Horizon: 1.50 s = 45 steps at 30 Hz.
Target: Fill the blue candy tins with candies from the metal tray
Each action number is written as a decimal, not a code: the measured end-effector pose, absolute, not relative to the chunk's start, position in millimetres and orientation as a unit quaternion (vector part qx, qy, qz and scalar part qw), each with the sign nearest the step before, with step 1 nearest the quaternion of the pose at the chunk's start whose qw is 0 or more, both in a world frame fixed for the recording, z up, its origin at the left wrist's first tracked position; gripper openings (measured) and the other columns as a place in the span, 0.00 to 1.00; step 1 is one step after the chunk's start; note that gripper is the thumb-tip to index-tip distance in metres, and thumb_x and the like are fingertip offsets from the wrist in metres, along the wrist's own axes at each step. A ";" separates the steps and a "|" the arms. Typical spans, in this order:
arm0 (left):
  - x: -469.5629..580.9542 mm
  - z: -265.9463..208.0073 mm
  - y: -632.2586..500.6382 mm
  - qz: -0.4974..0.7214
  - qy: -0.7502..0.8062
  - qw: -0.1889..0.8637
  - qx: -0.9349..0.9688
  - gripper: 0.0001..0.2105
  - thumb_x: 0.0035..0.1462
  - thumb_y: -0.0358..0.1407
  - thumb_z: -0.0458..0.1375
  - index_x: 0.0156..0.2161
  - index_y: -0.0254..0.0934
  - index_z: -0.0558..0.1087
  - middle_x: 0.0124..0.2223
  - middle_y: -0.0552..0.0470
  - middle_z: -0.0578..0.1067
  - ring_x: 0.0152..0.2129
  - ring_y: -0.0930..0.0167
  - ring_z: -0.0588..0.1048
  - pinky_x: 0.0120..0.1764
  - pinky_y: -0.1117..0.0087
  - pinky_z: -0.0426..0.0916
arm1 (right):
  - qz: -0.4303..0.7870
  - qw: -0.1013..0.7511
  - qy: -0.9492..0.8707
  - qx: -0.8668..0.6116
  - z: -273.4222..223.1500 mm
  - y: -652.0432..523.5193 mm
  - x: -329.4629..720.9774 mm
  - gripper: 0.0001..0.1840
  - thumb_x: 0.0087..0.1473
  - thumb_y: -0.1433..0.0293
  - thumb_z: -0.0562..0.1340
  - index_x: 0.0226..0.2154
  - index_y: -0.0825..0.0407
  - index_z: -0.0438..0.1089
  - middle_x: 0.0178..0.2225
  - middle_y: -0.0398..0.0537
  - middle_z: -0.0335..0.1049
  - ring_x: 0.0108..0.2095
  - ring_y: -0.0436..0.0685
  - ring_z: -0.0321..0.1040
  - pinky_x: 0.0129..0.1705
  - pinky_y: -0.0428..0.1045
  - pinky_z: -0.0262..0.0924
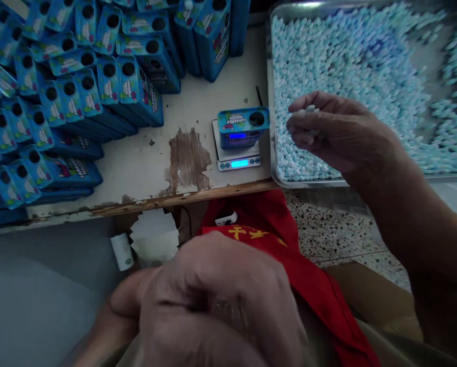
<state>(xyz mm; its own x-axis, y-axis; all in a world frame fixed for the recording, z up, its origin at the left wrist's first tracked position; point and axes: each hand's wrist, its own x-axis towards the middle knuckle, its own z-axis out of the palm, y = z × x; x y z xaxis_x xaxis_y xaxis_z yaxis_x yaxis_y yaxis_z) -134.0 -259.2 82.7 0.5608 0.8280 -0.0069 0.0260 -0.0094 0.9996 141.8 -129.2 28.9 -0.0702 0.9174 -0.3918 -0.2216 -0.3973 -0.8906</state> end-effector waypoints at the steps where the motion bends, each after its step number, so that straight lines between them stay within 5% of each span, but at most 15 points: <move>1: -132.3 77.5 -250.3 0.343 0.320 0.619 0.630 0.18 0.79 0.51 0.63 0.36 0.48 0.81 0.27 0.53 0.79 0.23 0.66 0.81 0.36 0.62 0.83 | 0.648 0.425 -0.353 -0.525 34.8 -125.4 138.1 0.13 0.64 0.85 0.71 0.33 0.52 0.80 0.25 0.42 0.70 0.23 0.45 0.59 0.24 0.38 0.60; 4: -135.2 59.0 -227.2 0.376 0.350 0.544 0.664 0.12 0.76 0.44 0.69 0.39 0.45 0.79 0.33 0.53 0.83 0.31 0.65 0.83 0.45 0.58 0.84 | 0.596 0.343 -0.465 -0.558 55.2 -112.3 125.4 0.13 0.63 0.84 0.72 0.33 0.51 0.81 0.23 0.41 0.69 0.23 0.47 0.59 0.23 0.40 0.54; 8: -145.9 32.9 -224.1 0.386 0.419 0.433 0.699 0.06 0.72 0.32 0.70 0.41 0.43 0.78 0.37 0.52 0.84 0.35 0.66 0.83 0.43 0.60 0.82 | 0.424 0.205 -0.660 -0.586 78.8 -94.5 107.7 0.18 0.60 0.87 0.74 0.28 0.48 0.81 0.20 0.39 0.63 0.25 0.49 0.55 0.23 0.45 0.42; 13: -166.4 17.4 -228.1 0.372 0.449 0.404 0.705 0.06 0.71 0.29 0.70 0.45 0.42 0.79 0.41 0.52 0.84 0.40 0.66 0.85 0.45 0.64 0.82 | 0.381 0.163 -0.723 -0.553 84.4 -76.6 99.3 0.23 0.50 0.92 0.76 0.24 0.47 0.79 0.21 0.40 0.61 0.28 0.52 0.55 0.28 0.47 0.44; 22: -193.8 5.6 -211.9 0.378 0.476 0.379 0.697 0.06 0.71 0.32 0.70 0.49 0.45 0.80 0.47 0.51 0.83 0.46 0.63 0.84 0.51 0.60 0.81 | 0.495 0.197 -0.648 -0.544 60.5 -63.5 122.4 0.19 0.45 0.75 0.84 0.34 0.38 0.83 0.27 0.39 0.74 0.39 0.61 0.77 0.28 0.50 0.60; 29: -204.3 -3.6 -208.0 0.391 0.500 0.368 0.679 0.06 0.72 0.35 0.70 0.50 0.47 0.80 0.51 0.50 0.83 0.51 0.60 0.83 0.57 0.56 0.80 | 0.482 0.198 -0.643 -0.562 69.0 -59.7 108.3 0.25 0.35 0.89 0.83 0.29 0.47 0.82 0.27 0.38 0.69 0.33 0.50 0.69 0.28 0.42 0.51; 36: -205.3 -6.8 -209.0 0.389 0.519 0.349 0.677 0.05 0.72 0.36 0.70 0.50 0.47 0.81 0.49 0.51 0.84 0.48 0.62 0.85 0.56 0.58 0.82 | 0.461 0.232 -0.627 -0.584 81.9 -69.3 105.6 0.17 0.51 0.88 0.79 0.25 0.52 0.82 0.22 0.39 0.70 0.25 0.46 0.62 0.24 0.41 0.50; 41: -212.1 -2.2 -202.7 0.391 0.537 0.278 0.693 0.06 0.71 0.41 0.73 0.49 0.47 0.83 0.47 0.51 0.85 0.45 0.61 0.85 0.53 0.56 0.83 | 0.516 0.412 -0.439 -0.610 71.5 -86.6 142.9 0.19 0.69 0.86 0.69 0.27 0.54 0.80 0.25 0.42 0.73 0.24 0.43 0.62 0.25 0.37 0.57; 45: -210.0 9.0 -191.8 0.400 0.544 0.233 0.700 0.07 0.70 0.43 0.73 0.48 0.47 0.83 0.46 0.52 0.85 0.45 0.61 0.85 0.54 0.57 0.83 | 0.536 0.471 -0.255 -0.653 35.2 -102.7 188.6 0.16 0.63 0.91 0.68 0.30 0.58 0.81 0.30 0.50 0.76 0.27 0.45 0.71 0.28 0.36 0.67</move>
